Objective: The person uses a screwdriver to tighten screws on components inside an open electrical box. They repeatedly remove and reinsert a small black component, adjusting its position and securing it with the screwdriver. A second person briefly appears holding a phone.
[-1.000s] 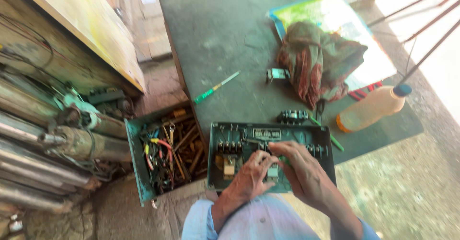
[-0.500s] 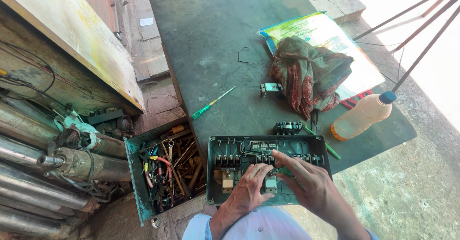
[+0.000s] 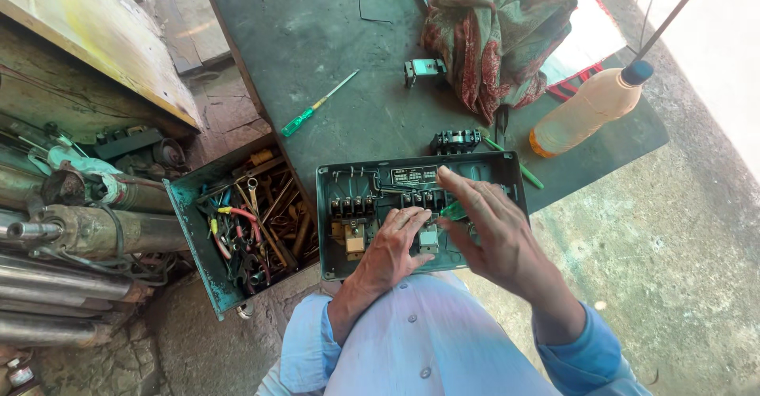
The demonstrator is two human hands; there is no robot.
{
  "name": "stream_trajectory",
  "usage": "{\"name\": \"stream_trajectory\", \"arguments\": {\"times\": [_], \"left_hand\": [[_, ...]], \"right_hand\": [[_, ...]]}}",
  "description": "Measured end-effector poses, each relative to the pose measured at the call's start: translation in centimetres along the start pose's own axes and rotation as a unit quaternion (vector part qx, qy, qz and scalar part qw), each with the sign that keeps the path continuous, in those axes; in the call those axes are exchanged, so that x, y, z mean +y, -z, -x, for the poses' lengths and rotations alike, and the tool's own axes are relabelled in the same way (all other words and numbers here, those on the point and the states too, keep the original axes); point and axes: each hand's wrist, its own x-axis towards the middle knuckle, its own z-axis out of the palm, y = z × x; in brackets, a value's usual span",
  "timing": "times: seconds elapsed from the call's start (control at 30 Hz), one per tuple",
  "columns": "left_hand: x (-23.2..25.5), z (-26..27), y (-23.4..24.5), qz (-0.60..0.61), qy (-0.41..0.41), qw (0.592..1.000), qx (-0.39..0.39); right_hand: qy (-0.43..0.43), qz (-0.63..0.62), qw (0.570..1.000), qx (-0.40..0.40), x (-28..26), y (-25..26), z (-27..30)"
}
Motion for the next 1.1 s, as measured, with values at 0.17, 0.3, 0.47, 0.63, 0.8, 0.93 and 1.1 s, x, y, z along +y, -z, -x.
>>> {"name": "stream_trajectory", "arguments": {"times": [0.17, 0.3, 0.47, 0.63, 0.8, 0.93, 1.1], "left_hand": [[0.1, 0.1, -0.3, 0.003, 0.011, 1.0, 0.0], [-0.1, 0.2, -0.4, -0.006, 0.007, 1.0, 0.002], [-0.3, 0.5, -0.7, -0.006, 0.016, 1.0, -0.005], [-0.5, 0.5, -0.8, -0.006, 0.012, 1.0, -0.002], [-0.4, 0.6, -0.9, 0.0, 0.012, 1.0, 0.0], [-0.6, 0.6, -0.8, -0.002, 0.008, 1.0, 0.008], [-0.7, 0.8, -1.0, 0.023, 0.027, 0.999, 0.002]], "right_hand": [[-0.032, 0.044, 0.998, -0.044, 0.3, 0.0, 0.3], [-0.005, 0.018, 1.0, -0.025, 0.1, 0.1, 0.4], [-0.056, 0.031, 0.997, -0.035, -0.1, 0.0, 0.5], [0.037, -0.047, 0.998, -0.006, 0.0, 0.1, 0.6], [-0.105, 0.139, 0.978, -0.116, 0.1, -0.3, 1.1], [0.011, -0.014, 1.0, -0.014, 0.2, -0.1, 1.5], [-0.106, 0.062, 0.99, -0.066, 0.4, -0.2, 1.4]]}}
